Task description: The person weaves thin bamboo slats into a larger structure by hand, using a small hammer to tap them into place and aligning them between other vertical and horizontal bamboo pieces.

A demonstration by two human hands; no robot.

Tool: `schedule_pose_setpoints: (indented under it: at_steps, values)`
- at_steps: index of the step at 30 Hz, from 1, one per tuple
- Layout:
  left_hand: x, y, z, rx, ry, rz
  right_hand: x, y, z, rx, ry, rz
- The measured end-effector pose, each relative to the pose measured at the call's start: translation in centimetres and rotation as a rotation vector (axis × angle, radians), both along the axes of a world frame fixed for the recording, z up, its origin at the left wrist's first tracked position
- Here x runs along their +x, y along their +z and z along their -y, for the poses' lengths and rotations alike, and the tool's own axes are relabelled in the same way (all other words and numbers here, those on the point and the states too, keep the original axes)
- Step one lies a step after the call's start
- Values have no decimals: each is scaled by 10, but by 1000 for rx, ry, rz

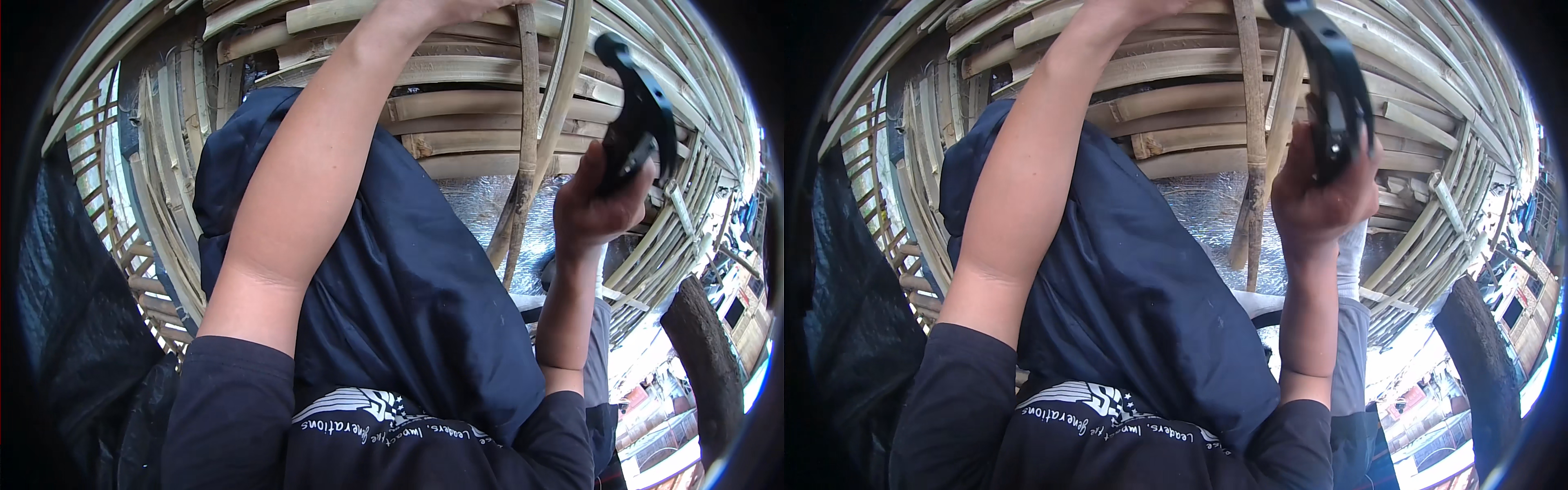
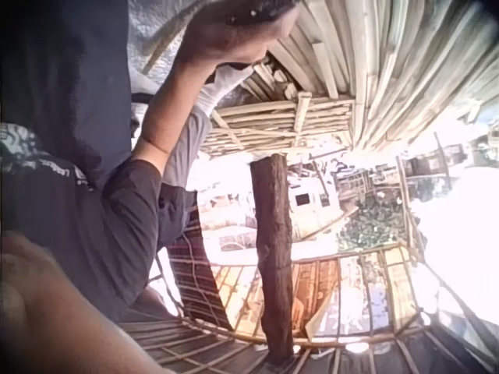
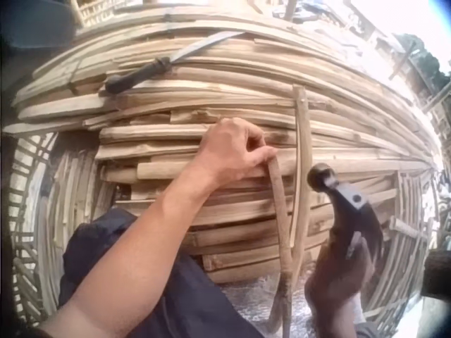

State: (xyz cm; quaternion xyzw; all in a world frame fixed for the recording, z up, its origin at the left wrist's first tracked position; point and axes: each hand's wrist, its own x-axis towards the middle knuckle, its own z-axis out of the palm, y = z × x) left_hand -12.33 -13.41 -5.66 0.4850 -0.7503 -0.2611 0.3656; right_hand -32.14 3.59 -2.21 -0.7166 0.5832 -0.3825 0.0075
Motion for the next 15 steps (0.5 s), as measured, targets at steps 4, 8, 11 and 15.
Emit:
schedule_pose_setpoints:
  at_steps: [4, 8, 11, 15]
  values:
    - [-1, -4, 1, 39, -6, 23, -7, -8, 11, 236, 20, -219]
    - [4, 5, 1, 69, 8, 27, 0, -4, 0, 20, -4, 83]
    - [5, 14, -8, 145, 2, 1, -2, -15, -7, 101, -36, 198]
    - [6, 9, -2, 149, -30, 31, 7, -17, -10, 239, -88, 140]
